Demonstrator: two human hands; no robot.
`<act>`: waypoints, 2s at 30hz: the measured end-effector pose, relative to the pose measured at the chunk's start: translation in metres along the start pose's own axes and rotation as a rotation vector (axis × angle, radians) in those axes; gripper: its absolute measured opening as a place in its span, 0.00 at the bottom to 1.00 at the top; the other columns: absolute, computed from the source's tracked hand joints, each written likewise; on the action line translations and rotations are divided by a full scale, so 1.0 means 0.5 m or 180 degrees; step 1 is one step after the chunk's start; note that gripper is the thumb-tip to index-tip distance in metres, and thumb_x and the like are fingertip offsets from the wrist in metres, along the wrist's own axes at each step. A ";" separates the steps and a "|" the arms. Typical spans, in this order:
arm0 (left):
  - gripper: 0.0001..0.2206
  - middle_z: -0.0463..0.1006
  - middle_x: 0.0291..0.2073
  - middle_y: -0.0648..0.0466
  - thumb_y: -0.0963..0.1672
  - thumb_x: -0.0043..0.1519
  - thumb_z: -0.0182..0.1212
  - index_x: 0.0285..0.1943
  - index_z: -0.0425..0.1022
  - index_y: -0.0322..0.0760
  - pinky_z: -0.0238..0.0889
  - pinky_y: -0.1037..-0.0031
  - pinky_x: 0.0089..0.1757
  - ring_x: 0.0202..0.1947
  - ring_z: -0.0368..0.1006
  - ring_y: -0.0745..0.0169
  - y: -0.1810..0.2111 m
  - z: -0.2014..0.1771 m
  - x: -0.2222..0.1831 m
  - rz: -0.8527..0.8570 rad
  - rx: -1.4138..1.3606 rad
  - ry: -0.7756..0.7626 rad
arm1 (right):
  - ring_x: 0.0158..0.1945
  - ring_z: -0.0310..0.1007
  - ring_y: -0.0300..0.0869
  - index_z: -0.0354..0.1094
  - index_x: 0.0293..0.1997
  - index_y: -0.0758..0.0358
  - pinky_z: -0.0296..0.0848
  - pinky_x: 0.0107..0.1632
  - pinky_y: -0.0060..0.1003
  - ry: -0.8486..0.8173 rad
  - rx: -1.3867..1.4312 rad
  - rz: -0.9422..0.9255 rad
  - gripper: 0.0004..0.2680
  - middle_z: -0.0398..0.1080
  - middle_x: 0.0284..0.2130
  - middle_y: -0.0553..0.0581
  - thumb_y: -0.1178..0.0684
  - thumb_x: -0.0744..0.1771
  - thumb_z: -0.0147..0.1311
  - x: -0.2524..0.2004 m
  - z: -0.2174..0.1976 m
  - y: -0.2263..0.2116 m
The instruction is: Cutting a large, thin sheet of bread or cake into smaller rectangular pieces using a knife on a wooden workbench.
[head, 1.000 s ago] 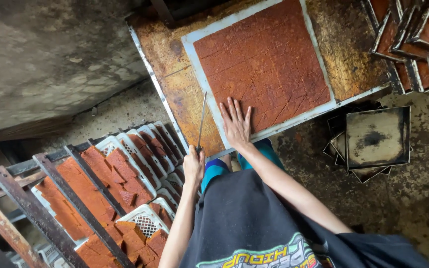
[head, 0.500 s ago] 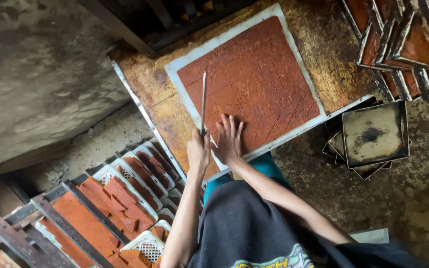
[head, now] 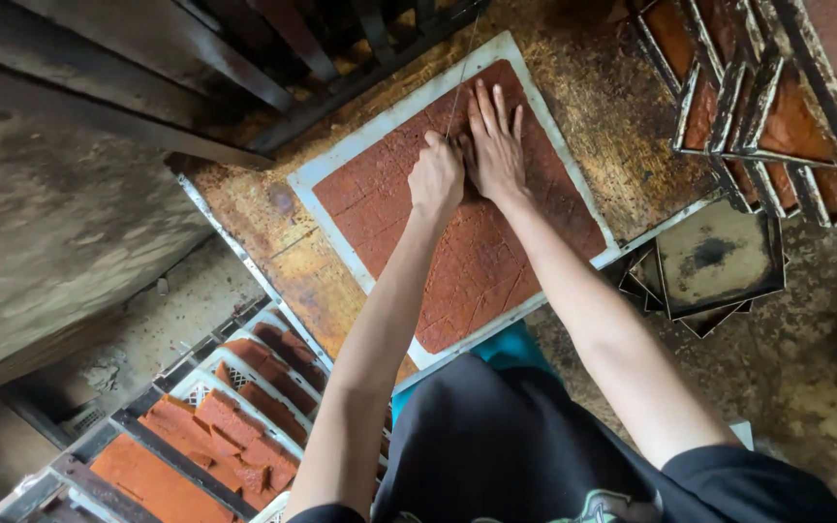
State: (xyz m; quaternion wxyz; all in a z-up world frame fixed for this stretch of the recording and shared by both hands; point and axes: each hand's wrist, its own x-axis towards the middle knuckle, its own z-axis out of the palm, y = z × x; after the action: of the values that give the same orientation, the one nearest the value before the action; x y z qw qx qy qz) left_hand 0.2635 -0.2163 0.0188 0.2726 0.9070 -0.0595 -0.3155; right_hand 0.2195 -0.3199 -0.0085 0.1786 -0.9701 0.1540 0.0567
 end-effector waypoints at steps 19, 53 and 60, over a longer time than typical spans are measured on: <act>0.24 0.81 0.37 0.38 0.57 0.70 0.35 0.47 0.60 0.33 0.74 0.47 0.33 0.34 0.81 0.35 -0.023 0.016 0.006 0.0114 0.0245 -0.0004 | 0.79 0.22 0.46 0.36 0.81 0.57 0.24 0.75 0.56 -0.0116 -0.0551 0.0045 0.22 0.28 0.77 0.52 0.47 0.75 0.36 -0.002 -0.006 -0.013; 0.14 0.82 0.30 0.55 0.48 0.71 0.43 0.55 0.62 0.32 0.75 0.59 0.26 0.28 0.82 0.51 -0.196 0.096 -0.094 0.0171 0.1645 0.0558 | 0.79 0.28 0.47 0.38 0.80 0.56 0.31 0.73 0.64 -0.0036 -0.0615 0.0106 0.23 0.31 0.76 0.49 0.45 0.74 0.38 -0.010 -0.026 -0.032; 0.17 0.81 0.26 0.57 0.46 0.69 0.43 0.59 0.64 0.26 0.74 0.60 0.23 0.24 0.81 0.55 -0.238 0.107 -0.119 0.0306 0.1817 0.0672 | 0.79 0.21 0.45 0.30 0.80 0.50 0.23 0.74 0.65 -0.0346 -0.0346 0.0151 0.22 0.25 0.77 0.48 0.42 0.75 0.31 0.005 -0.008 -0.006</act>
State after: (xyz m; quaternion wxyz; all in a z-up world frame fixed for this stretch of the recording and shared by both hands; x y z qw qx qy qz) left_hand 0.1765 -0.1236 -0.0471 0.0260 0.9708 -0.1600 -0.1769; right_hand 0.2229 -0.3195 -0.0044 0.1324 -0.9700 0.1637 0.1218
